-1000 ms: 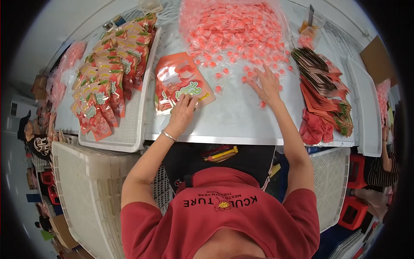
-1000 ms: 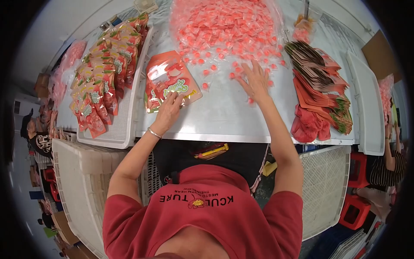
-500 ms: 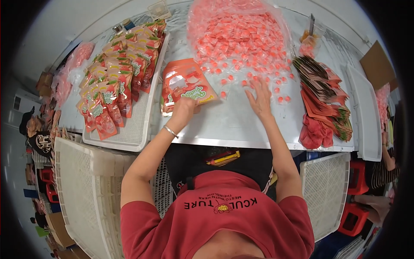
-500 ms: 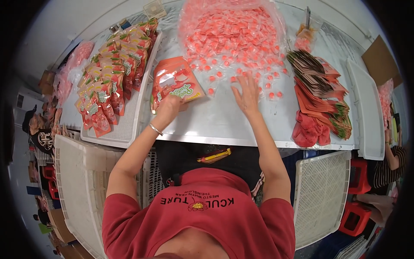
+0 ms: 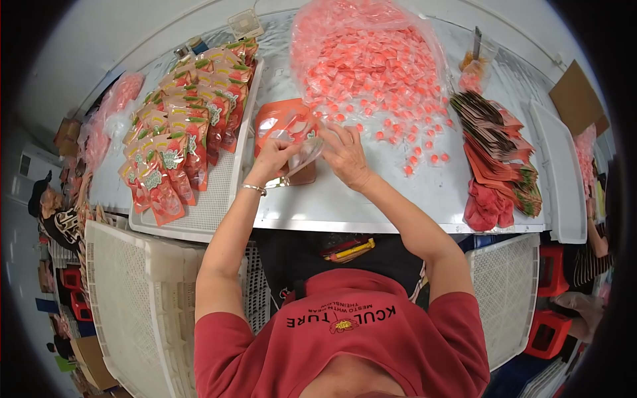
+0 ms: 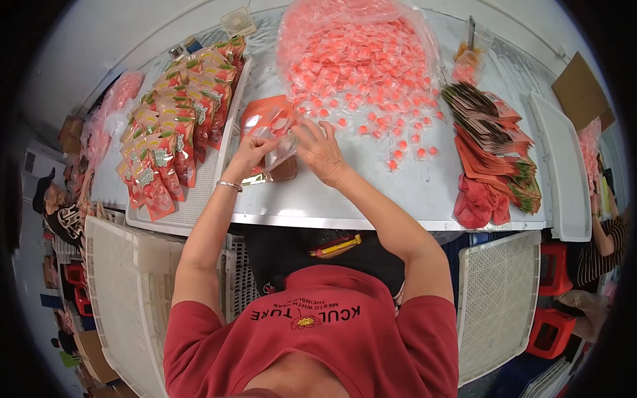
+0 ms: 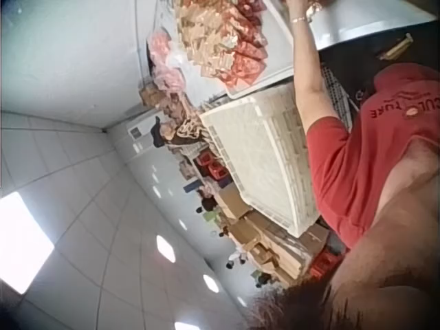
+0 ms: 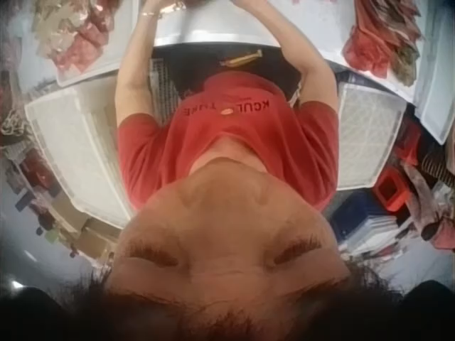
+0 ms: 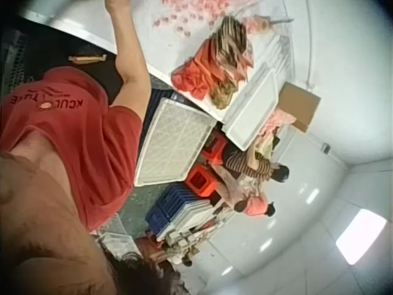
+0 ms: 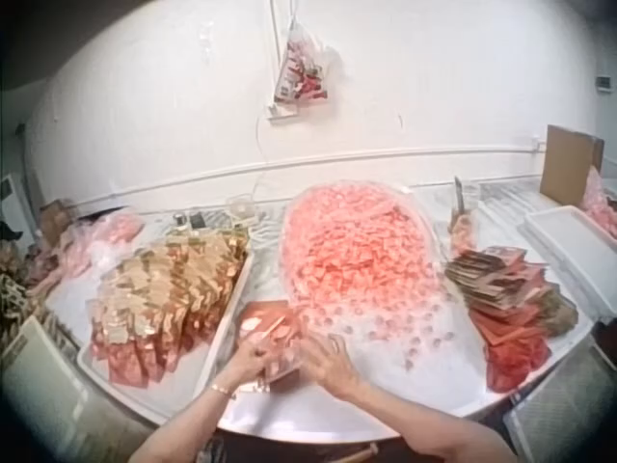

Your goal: Manually filling small plastic bags with pink heart-shaped candies and sealing them at a workbench.

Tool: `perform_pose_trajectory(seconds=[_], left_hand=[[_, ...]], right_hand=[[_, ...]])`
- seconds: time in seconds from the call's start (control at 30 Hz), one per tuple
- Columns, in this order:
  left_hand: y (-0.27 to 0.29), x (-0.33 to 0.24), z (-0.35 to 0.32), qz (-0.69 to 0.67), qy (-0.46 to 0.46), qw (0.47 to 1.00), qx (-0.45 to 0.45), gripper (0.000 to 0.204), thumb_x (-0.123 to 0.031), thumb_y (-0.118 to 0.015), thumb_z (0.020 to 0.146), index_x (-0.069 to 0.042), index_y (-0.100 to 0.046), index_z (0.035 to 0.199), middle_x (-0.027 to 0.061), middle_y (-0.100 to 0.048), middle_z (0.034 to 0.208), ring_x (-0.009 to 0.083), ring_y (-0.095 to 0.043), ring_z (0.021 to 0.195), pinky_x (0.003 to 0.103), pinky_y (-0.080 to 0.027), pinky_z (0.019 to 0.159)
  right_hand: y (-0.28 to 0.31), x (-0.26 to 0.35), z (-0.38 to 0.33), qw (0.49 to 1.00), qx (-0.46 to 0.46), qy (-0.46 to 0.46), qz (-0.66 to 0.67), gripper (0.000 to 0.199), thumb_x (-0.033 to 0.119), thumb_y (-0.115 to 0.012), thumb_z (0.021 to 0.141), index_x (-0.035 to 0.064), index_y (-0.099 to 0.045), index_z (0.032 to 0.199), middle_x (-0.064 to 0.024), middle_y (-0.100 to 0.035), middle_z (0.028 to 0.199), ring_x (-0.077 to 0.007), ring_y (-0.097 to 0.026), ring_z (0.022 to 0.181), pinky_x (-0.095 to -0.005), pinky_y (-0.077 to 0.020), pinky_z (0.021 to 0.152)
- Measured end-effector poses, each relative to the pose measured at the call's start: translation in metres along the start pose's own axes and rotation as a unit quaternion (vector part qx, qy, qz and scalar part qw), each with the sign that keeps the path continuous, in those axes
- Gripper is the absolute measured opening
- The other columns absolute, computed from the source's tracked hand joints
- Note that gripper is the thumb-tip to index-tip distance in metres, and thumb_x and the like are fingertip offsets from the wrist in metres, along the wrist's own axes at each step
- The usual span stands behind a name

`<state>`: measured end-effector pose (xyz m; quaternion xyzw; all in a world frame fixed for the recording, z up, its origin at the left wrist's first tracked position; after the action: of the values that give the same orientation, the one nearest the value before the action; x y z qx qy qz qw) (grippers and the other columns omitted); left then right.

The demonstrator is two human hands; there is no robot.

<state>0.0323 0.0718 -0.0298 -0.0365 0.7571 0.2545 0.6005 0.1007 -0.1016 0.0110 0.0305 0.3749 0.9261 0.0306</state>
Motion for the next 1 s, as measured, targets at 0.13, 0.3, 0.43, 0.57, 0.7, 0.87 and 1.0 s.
perform_pose_trajectory(seconds=[0.13, 0.3, 0.43, 0.57, 0.7, 0.87, 1.0], left_hand=[[-0.017, -0.032, -0.005, 0.179, -0.198, 0.957, -0.112, 0.017, -0.014, -0.060, 0.079, 0.002, -0.062, 0.074, 0.0151, -0.060, 0.061, 0.0215, -0.057, 0.053, 0.034, -0.045, 0.052], [-0.031, -0.061, -0.018, 0.204, -0.224, 0.950, -0.071, 0.012, -0.009, -0.054, 0.081, 0.002, -0.052, 0.077, 0.0185, -0.054, 0.064, 0.0334, -0.055, 0.060, 0.039, -0.042, 0.055], [-0.036, -0.082, -0.019, 0.247, -0.286, 0.922, -0.086, 0.011, -0.008, -0.051, 0.084, 0.002, -0.055, 0.087, 0.0160, -0.057, 0.070, 0.0246, -0.056, 0.064, 0.034, -0.043, 0.060], [-0.040, -0.077, -0.015, 0.196, -0.231, 0.953, -0.024, 0.015, -0.010, -0.054, 0.084, 0.003, -0.047, 0.079, 0.0190, -0.051, 0.062, 0.0313, -0.050, 0.056, 0.037, -0.040, 0.053], [-0.047, -0.097, -0.020, 0.207, -0.277, 0.935, -0.074, 0.013, -0.009, -0.052, 0.085, 0.002, -0.048, 0.080, 0.0163, -0.051, 0.064, 0.0268, -0.050, 0.055, 0.037, -0.039, 0.053], [-0.053, -0.104, -0.030, 0.144, -0.256, 0.953, -0.073, 0.011, -0.008, -0.051, 0.085, 0.002, -0.049, 0.081, 0.0147, -0.050, 0.064, 0.0248, -0.050, 0.055, 0.037, -0.039, 0.052], [-0.052, -0.112, -0.030, 0.183, -0.294, 0.932, -0.108, 0.010, -0.006, -0.051, 0.084, 0.003, -0.047, 0.080, 0.0140, -0.047, 0.061, 0.0244, -0.049, 0.054, 0.037, -0.039, 0.052]], right_hand=[[0.002, 0.024, -0.005, 0.991, -0.015, 0.124, -0.048, 0.010, 0.011, -0.060, 0.063, 0.0048, -0.063, 0.071, -0.0076, -0.055, 0.108, -0.0252, -0.046, 0.112, -0.0455, -0.0356, 0.090], [-0.011, 0.002, 0.013, 0.979, 0.188, -0.053, 0.064, 0.017, 0.012, -0.060, 0.069, 0.0020, -0.061, 0.082, -0.0101, -0.058, 0.093, -0.0237, -0.052, 0.100, -0.0471, -0.0398, 0.087], [-0.012, -0.003, -0.008, 0.975, 0.185, -0.090, 0.085, 0.025, 0.015, -0.065, 0.068, 0.0041, -0.059, 0.089, -0.0092, -0.058, 0.087, -0.0252, -0.053, 0.088, -0.0421, -0.0377, 0.078], [0.034, 0.016, 0.008, 0.996, 0.034, -0.056, 0.066, 0.022, 0.016, -0.069, 0.064, 0.0082, -0.057, 0.081, -0.0077, -0.055, 0.094, -0.0259, -0.054, 0.093, -0.0409, -0.0380, 0.079], [0.020, -0.002, -0.005, 0.978, 0.129, -0.125, 0.103, 0.021, 0.016, -0.069, 0.066, 0.0095, -0.058, 0.083, -0.0061, -0.054, 0.096, -0.0246, -0.049, 0.102, -0.0429, -0.0388, 0.076], [0.030, 0.003, -0.022, 0.977, 0.155, -0.080, 0.119, 0.023, 0.024, -0.066, 0.073, 0.0085, -0.061, 0.089, -0.0104, -0.059, 0.091, -0.0294, -0.057, 0.089, -0.0458, -0.0413, 0.074], [0.030, 0.004, -0.024, 0.983, 0.095, -0.135, 0.083, 0.032, 0.032, -0.068, 0.073, 0.0079, -0.061, 0.094, -0.0106, -0.061, 0.082, -0.0291, -0.059, 0.089, -0.0484, -0.0418, 0.077]])
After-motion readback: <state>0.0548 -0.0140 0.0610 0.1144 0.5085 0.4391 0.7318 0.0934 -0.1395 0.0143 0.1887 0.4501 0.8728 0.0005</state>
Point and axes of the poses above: each hand's wrist, its own z-axis towards the middle knuckle, its own y-axis out of the back of the hand, x = y × z, the point moved 5 cm from there along z, towards the middle knuckle
